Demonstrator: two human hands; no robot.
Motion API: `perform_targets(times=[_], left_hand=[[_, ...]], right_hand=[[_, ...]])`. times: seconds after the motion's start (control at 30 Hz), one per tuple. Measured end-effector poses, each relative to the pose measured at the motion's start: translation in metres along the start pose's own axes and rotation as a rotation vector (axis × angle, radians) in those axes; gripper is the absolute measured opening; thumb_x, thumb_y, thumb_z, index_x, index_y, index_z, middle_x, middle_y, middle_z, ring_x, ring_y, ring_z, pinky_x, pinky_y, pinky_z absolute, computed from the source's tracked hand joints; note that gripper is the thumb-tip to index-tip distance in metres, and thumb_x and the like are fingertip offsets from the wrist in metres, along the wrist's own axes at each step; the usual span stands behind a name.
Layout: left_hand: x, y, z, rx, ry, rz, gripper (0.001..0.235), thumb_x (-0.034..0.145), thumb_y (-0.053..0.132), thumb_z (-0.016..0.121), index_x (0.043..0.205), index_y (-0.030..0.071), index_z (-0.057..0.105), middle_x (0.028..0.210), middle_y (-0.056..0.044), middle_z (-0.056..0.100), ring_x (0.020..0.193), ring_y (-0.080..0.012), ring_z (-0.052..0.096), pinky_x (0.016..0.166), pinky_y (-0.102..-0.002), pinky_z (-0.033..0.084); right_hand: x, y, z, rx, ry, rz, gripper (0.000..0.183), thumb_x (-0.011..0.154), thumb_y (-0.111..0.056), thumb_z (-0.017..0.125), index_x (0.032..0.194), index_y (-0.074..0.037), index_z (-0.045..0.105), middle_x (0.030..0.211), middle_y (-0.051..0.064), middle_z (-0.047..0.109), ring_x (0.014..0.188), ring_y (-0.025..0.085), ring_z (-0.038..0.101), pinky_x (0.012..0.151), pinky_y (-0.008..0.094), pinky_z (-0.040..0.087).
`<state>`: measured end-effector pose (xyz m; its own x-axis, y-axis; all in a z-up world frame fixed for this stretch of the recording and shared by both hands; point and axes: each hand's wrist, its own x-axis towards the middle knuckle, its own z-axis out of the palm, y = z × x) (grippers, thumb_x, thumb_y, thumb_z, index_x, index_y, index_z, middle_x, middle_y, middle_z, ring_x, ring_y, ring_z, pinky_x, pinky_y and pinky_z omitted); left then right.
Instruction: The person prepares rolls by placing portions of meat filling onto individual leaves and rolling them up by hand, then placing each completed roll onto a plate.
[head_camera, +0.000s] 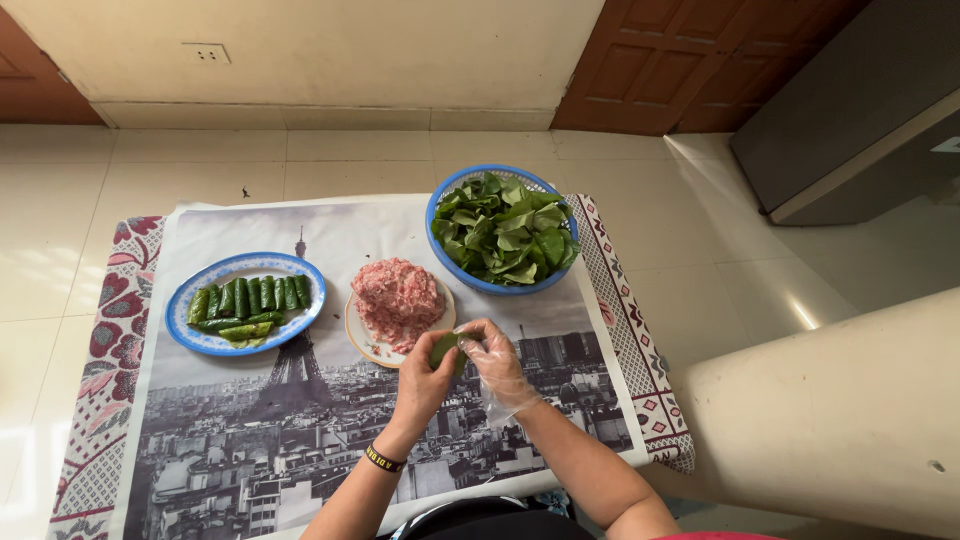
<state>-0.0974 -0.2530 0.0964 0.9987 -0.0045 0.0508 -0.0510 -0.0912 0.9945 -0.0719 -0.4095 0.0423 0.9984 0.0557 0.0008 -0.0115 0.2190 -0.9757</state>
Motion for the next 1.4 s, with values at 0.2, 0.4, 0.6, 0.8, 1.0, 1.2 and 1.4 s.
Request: perform_targets(times=[0.2,0.4,0.6,0.8,1.0,1.2,1.4], left_hand=[[-0.001,-0.007,0.004,-0.014,-0.091,-0.108,0.035,0.096,0.011,0.064,0.129,0.002,0.058,0.083,-0.008,0.076,0.076,-0.0121,0.071,0.067,-0.026,0.056],[-0.003,-0.002,0.0,-0.03,-0.069,-0.1,0.028,0.098,0.012,0.061,0.124,0.003,0.063,0.078,-0.005,0.075,0.074,-0.0098,0.072,0.065,-0.026,0.055],[-0.002,-0.006,-0.006,-0.003,-0.045,-0.092,0.024,0.098,0.013,0.061,0.119,0.003,0.066,0.081,-0.005,0.076,0.077,-0.0098,0.073,0.068,-0.025,0.057],[0.0,-0.017,-0.004,-0.065,-0.058,-0.118,0.023,0.099,0.013,0.06,0.119,0.002,0.065,0.083,-0.005,0.076,0.08,-0.01,0.074,0.073,-0.025,0.058],[-0.001,-0.025,0.004,-0.113,-0.099,-0.117,0.023,0.099,0.012,0.06,0.119,0.002,0.065,0.086,-0.006,0.076,0.082,-0.0107,0.073,0.074,-0.025,0.058],[-0.002,-0.026,-0.004,-0.068,-0.056,-0.142,0.023,0.1,0.013,0.06,0.119,0.003,0.066,0.085,-0.007,0.075,0.081,-0.0109,0.072,0.073,-0.025,0.058],[-0.001,-0.028,-0.011,-0.085,-0.032,-0.16,0.022,0.1,0.014,0.06,0.119,0.003,0.067,0.084,-0.006,0.075,0.081,-0.0106,0.072,0.073,-0.024,0.057]], right_hand=[[0.028,-0.069,0.009,-0.461,0.047,0.028,0.02,0.103,-0.015,0.053,0.12,-0.006,0.061,0.106,0.003,0.07,0.086,0.01,0.065,0.075,0.026,0.059],[0.127,-0.112,-0.015,-1.127,0.124,-0.073,0.047,0.105,-0.036,0.059,0.139,-0.004,0.051,0.092,0.012,0.071,0.078,0.02,0.069,0.075,0.036,0.057],[0.169,-0.089,-0.062,-1.578,0.17,0.083,0.032,0.106,-0.035,0.059,0.111,-0.006,0.071,0.084,0.011,0.07,0.074,0.024,0.067,0.069,0.04,0.054],[0.131,-0.067,-0.107,-0.927,0.217,0.221,0.032,0.104,-0.034,0.062,0.117,-0.009,0.076,0.094,0.014,0.071,0.079,0.024,0.064,0.064,0.035,0.053],[0.11,-0.08,-0.11,-0.389,0.246,0.308,0.042,0.096,-0.029,0.061,0.137,-0.016,0.063,0.141,0.008,0.066,0.114,0.016,0.067,0.078,0.031,0.056],[0.159,-0.097,-0.121,-0.596,0.214,-0.167,0.038,0.106,-0.023,0.063,0.143,-0.014,0.06,0.146,0.013,0.058,0.125,0.022,0.061,0.101,0.034,0.053],[0.201,-0.08,-0.135,-1.65,0.051,-0.288,0.052,0.087,-0.031,0.071,0.137,-0.019,0.063,0.084,0.015,0.075,0.072,0.032,0.07,0.067,0.046,0.056]])
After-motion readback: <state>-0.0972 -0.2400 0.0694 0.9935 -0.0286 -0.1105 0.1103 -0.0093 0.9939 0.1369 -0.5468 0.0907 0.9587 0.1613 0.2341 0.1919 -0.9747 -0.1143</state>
